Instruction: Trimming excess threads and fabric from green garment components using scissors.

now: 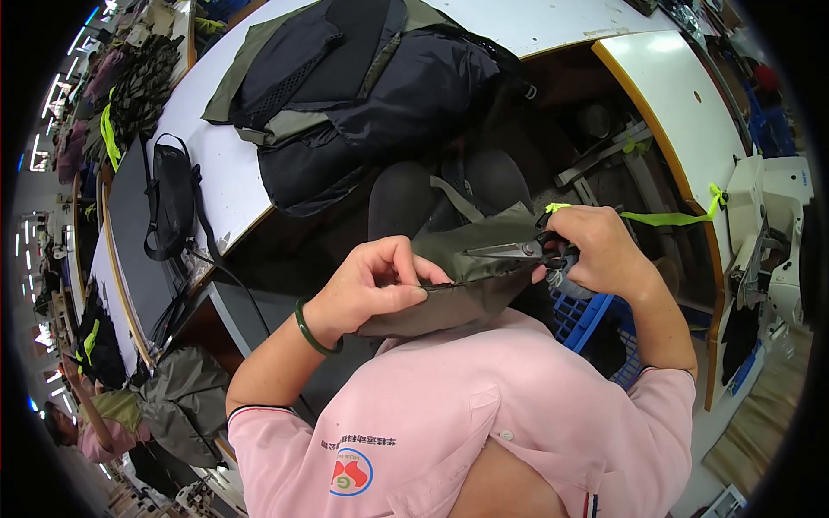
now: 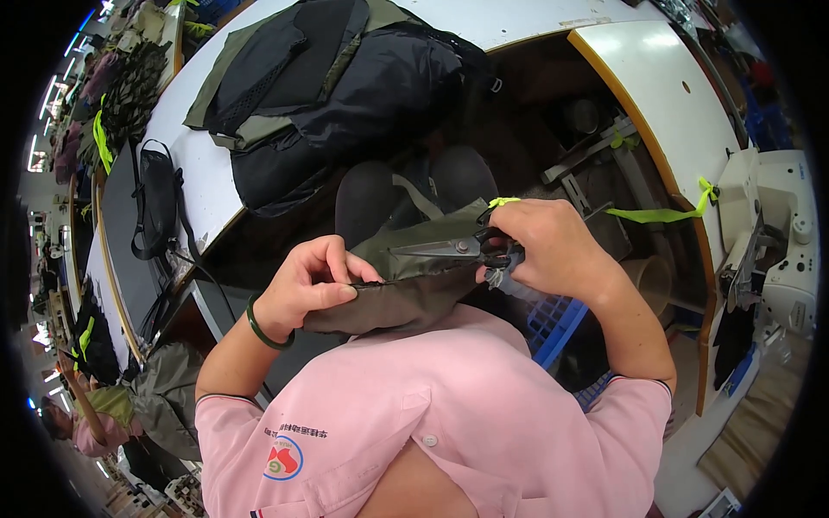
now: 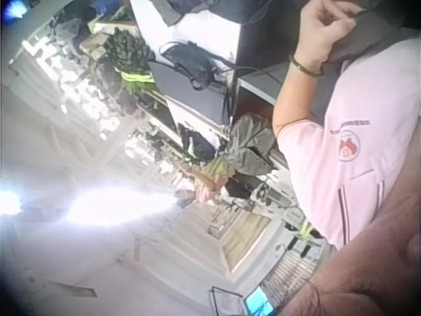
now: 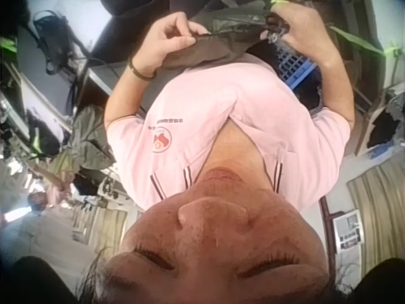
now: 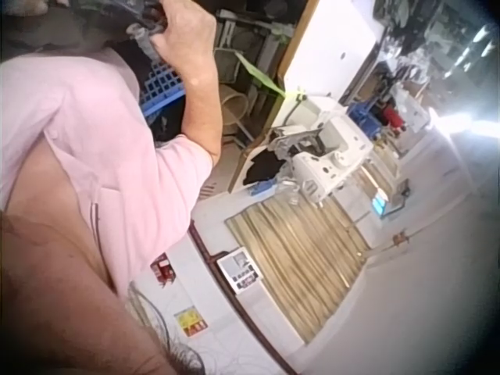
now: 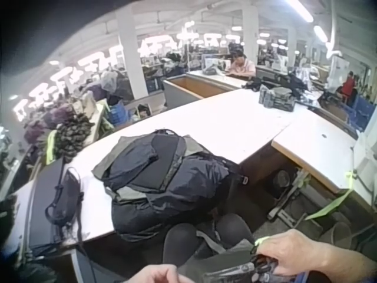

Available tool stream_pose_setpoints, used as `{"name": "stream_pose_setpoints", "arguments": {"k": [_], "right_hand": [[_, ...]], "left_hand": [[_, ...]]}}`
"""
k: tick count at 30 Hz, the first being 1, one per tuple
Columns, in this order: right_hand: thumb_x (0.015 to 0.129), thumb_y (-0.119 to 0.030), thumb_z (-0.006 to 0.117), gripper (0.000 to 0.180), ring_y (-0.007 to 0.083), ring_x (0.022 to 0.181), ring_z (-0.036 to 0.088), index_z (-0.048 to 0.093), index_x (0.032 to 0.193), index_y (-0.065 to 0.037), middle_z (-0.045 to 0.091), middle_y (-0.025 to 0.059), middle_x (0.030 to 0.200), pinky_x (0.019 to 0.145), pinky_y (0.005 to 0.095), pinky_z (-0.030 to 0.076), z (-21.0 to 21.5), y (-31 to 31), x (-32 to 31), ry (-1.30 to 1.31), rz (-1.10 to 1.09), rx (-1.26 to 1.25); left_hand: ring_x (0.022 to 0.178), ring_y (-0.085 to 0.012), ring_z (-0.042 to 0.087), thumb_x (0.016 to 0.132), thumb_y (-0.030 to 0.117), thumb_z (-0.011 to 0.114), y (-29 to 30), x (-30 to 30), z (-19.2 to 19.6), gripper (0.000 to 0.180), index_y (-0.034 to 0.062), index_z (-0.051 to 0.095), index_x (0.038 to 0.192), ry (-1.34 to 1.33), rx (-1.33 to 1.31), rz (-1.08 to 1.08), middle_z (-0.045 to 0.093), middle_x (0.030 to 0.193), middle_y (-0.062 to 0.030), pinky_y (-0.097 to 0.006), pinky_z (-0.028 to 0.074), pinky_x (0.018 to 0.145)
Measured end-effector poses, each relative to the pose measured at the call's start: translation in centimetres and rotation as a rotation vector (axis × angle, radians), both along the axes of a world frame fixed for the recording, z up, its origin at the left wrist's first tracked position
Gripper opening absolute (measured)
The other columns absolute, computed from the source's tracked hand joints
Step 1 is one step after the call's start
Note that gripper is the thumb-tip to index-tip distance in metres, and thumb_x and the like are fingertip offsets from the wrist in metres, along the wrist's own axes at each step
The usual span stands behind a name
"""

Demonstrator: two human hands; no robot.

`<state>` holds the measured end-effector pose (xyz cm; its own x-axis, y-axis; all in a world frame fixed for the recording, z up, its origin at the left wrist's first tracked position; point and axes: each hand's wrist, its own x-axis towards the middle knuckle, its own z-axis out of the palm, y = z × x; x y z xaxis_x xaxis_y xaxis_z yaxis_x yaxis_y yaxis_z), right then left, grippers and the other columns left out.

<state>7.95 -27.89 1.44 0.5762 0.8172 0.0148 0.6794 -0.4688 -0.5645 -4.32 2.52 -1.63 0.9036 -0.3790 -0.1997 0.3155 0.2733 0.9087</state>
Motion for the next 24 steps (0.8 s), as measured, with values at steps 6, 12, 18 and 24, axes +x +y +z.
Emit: {"name": "stream_pose_setpoints", "arguments": {"k": [6, 12, 18, 24], "right_hand": [[0.060, -0.032, 0.088, 0.047, 0.0317, 0.074, 0.063, 0.058, 0.083, -0.004, 0.060, 0.0097, 0.076, 0.063, 0.0390, 0.050, 1.4, 0.3, 0.4, -0.011, 0.030, -0.046], [0.058, -0.031, 0.087, 0.045, 0.0323, 0.078, 0.063, 0.058, 0.082, -0.005, 0.061, 0.0098, 0.077, 0.065, 0.0397, 0.050, 2.0, 0.8, 0.8, -0.044, 0.105, -0.043], [0.062, -0.027, 0.083, 0.038, 0.0319, 0.077, 0.063, 0.057, 0.078, -0.005, 0.061, 0.0106, 0.077, 0.065, 0.0401, 0.051, 2.5, 1.2, 0.8, -0.019, 0.175, -0.089], [0.064, -0.017, 0.078, 0.026, 0.0317, 0.071, 0.063, 0.057, 0.075, -0.005, 0.060, 0.0108, 0.072, 0.063, 0.0396, 0.051, 1.8, 1.0, 0.7, -0.067, 0.181, -0.072]], "left_hand": [[0.091, -0.0094, 0.063, 0.085, 0.003, 0.072, -0.1, 0.1, 0.1, 0.017, 0.0070, 0.055, 0.083, 0.266, -0.207, 0.047, 0.069, 0.111, -0.0158, -0.023, 0.049, 0.084], [0.095, -0.0096, 0.061, 0.085, 0.002, 0.071, -0.6, 0.4, 0.2, 0.016, 0.0073, 0.056, 0.083, 0.235, -0.153, 0.038, 0.069, 0.111, -0.0133, -0.024, 0.048, 0.086], [0.091, -0.0085, 0.059, 0.084, 0.002, 0.071, -0.9, 0.3, 0.5, 0.017, 0.0078, 0.056, 0.082, 0.223, -0.118, 0.021, 0.068, 0.111, -0.0121, -0.024, 0.048, 0.084], [0.090, -0.0088, 0.059, 0.083, 0.001, 0.072, -0.9, 0.4, 0.5, 0.018, 0.0078, 0.056, 0.081, 0.223, -0.126, 0.011, 0.068, 0.110, -0.0127, -0.024, 0.048, 0.085]]}}
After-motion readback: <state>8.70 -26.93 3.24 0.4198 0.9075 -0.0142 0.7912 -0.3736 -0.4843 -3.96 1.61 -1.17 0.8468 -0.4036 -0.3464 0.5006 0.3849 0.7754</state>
